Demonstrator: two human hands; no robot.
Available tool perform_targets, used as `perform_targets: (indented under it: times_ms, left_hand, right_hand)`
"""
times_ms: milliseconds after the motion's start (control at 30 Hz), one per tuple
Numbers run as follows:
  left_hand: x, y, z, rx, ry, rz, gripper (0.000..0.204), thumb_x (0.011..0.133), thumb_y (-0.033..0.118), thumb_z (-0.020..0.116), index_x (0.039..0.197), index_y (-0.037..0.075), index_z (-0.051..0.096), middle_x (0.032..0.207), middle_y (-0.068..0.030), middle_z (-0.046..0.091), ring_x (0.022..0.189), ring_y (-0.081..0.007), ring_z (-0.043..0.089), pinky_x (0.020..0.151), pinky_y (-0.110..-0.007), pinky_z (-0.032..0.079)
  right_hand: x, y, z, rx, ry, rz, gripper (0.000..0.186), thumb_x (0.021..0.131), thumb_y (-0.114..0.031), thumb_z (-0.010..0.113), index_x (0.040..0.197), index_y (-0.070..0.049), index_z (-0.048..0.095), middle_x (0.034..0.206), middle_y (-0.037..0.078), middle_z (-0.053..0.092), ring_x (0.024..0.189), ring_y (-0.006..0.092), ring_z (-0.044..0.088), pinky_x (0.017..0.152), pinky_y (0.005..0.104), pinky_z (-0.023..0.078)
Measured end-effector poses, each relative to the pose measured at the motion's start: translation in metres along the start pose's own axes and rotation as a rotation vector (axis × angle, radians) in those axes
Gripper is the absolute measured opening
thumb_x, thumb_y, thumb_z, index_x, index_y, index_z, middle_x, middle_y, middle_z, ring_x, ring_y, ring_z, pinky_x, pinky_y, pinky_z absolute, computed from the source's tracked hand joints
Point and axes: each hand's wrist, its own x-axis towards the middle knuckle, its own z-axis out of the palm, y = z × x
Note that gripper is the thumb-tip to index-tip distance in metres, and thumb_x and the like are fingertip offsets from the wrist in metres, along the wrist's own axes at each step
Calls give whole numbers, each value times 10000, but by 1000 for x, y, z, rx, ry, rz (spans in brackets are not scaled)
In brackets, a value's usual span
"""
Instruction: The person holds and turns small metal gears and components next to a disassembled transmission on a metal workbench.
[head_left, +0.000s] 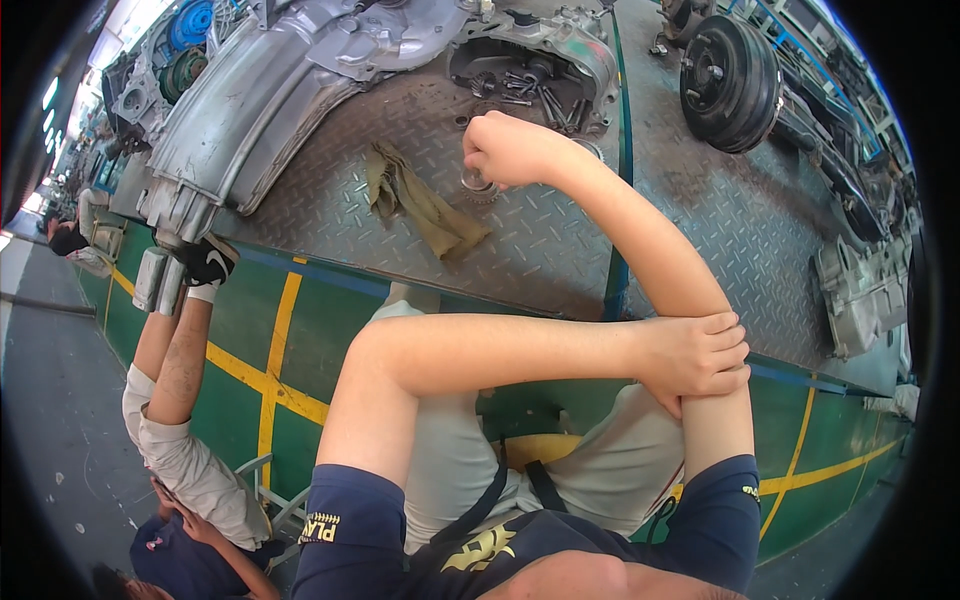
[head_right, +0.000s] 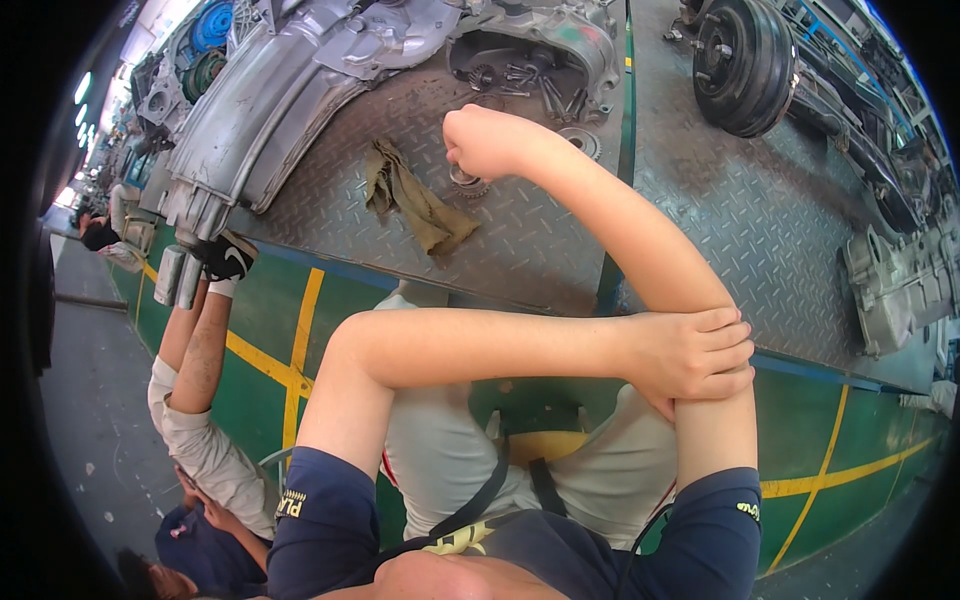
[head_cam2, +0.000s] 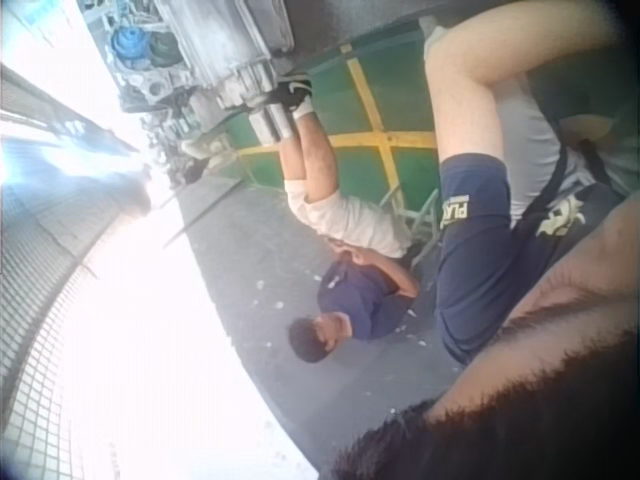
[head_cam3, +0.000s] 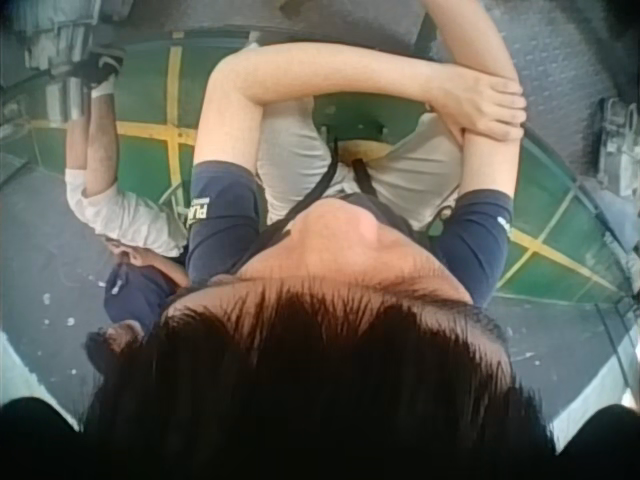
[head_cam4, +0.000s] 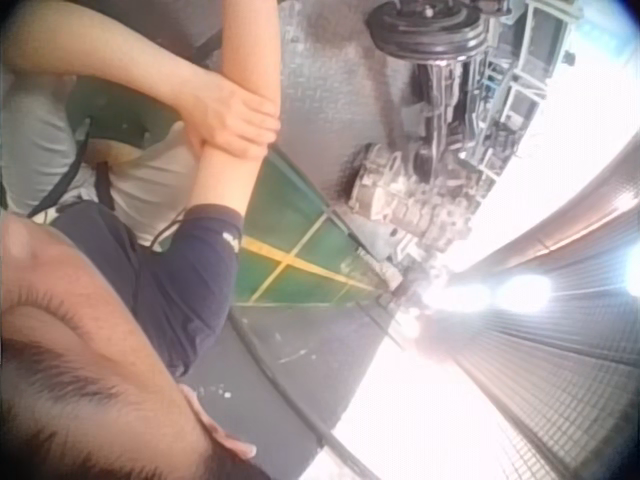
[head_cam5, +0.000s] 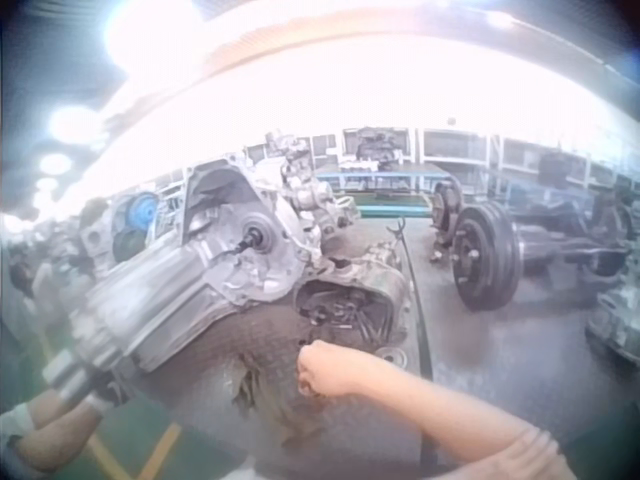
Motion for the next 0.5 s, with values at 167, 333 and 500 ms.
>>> perform_targets:
  times_ms: [167, 333, 500]
  left_hand:
    - [0, 0, -3, 11, 41, -1, 761, 650, 614, 714, 1136, 34, 629, 1129, -174, 635, 1108, -349, 599, 1038, -502, 397]
    - [-2, 0, -4, 12, 1, -2, 727, 697, 609, 656, 1155, 45, 622, 1168, -187, 627, 1138, -358, 596, 1049, -518, 387]
    - [-2, 0, -5, 4, -11, -2, 734, 688, 611, 664, 1153, 45, 622, 1166, -186, 627, 1132, -357, 599, 1045, -517, 396]
  right_hand:
    - [3, -1, -1, 33, -33, 68, 194, 918, -76, 595, 947, 95, 681, 710, 162, 696, 576, 202, 685, 568, 337, 551]
    - [8, 7, -1, 151, -73, 89, 193, 935, -77, 594, 929, 97, 677, 719, 141, 704, 590, 187, 692, 577, 321, 560]
    - [10, 11, -1, 203, -97, 90, 199, 949, -76, 587, 916, 100, 674, 722, 137, 704, 600, 186, 697, 584, 314, 568]
